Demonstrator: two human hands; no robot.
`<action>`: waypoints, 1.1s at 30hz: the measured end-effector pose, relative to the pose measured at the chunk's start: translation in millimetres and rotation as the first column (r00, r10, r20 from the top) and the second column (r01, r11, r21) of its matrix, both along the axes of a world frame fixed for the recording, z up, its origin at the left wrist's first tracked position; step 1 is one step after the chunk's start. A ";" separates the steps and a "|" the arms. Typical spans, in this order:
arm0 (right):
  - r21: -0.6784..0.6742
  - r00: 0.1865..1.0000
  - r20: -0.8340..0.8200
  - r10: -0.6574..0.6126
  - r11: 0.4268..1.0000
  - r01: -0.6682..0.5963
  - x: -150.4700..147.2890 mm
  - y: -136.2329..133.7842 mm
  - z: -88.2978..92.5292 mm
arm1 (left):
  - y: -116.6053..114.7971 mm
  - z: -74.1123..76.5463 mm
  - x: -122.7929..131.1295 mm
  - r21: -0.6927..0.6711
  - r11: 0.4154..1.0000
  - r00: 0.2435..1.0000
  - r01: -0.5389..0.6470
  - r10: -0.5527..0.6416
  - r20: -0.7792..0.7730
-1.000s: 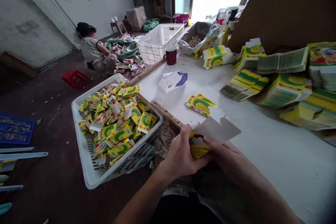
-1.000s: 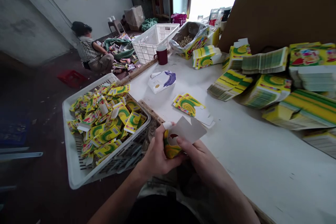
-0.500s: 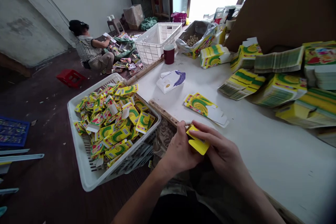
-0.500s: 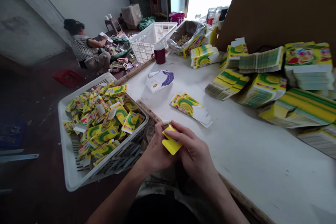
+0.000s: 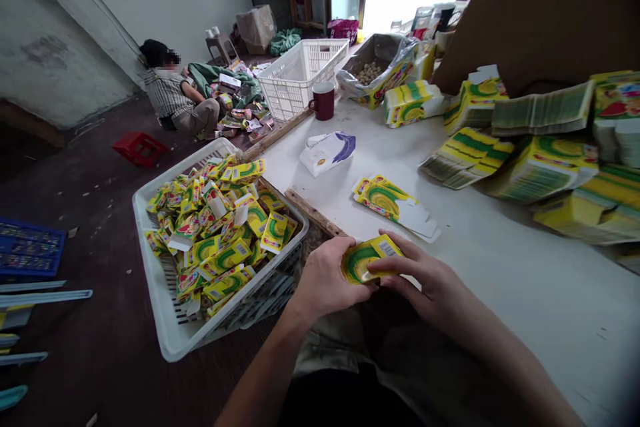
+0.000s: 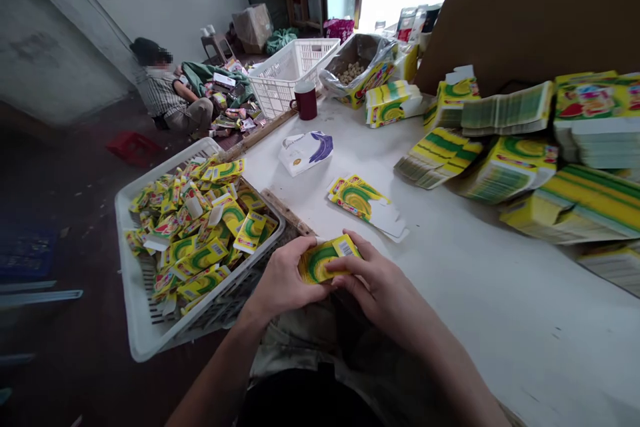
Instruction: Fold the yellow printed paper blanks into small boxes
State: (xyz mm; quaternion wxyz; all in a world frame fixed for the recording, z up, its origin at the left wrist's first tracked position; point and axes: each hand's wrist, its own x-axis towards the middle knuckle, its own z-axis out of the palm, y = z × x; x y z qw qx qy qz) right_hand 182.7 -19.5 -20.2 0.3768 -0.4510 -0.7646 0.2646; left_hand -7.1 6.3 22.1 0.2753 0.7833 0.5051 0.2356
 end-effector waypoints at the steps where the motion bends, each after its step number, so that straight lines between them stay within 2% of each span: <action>1: 0.005 1.000 -0.002 0.010 1.000 -0.010 1.5 0.7 1.9 | 0.5 2.0 0.5 0.013 1.000 1.000 0.010 -0.010 -0.007; 7: -0.018 0.984 0.052 -0.169 0.985 0.170 -14.1 -3.3 -0.6 | -0.2 6.4 5.0 0.143 0.989 0.995 0.048 -0.036 -0.088; 11: 0.004 0.994 0.021 -0.110 0.994 0.110 -11.1 -5.7 -3.5 | -3.3 4.8 1.3 0.057 0.997 0.999 0.050 -0.049 -0.024; 16: 0.053 0.997 -0.037 -0.069 0.996 0.070 7.2 -4.7 6.9 | -3.4 6.5 0.7 -0.022 0.999 0.998 0.047 -0.046 0.038; 19: 0.028 0.999 -0.008 -0.045 0.999 0.046 3.8 -5.4 7.0 | -2.8 7.3 2.7 0.005 0.998 0.998 0.061 -0.061 0.028; 24: -0.085 0.986 0.014 -0.165 0.983 0.165 -19.6 -9.6 -4.0 | -3.3 4.6 2.5 0.085 0.995 0.998 0.050 -0.047 -0.042; 26: -0.110 0.992 -0.007 -0.128 0.986 0.126 -21.0 -10.2 -5.4 | -3.4 3.0 2.0 0.078 0.996 0.998 0.050 -0.046 -0.047; 28: -0.127 0.993 -0.090 -0.072 0.990 0.060 -13.7 -7.1 -5.5 | -3.4 1.7 2.5 0.060 0.998 0.999 0.034 -0.034 -0.010; 30: -0.140 0.967 -0.250 -0.049 0.990 0.014 0.1 1.6 -7.9 | -3.0 0.8 4.1 0.024 1.000 0.997 -0.002 0.000 0.073; 32: -0.151 0.933 -0.321 -0.162 0.981 0.118 15.4 15.4 -15.8 | -2.4 0.5 6.1 -0.025 0.999 0.981 -0.039 0.043 0.188; 33: -0.142 0.926 -0.278 -0.255 0.965 0.223 21.9 23.1 -22.0 | -2.1 0.6 7.0 -0.052 0.998 0.966 -0.046 0.058 0.250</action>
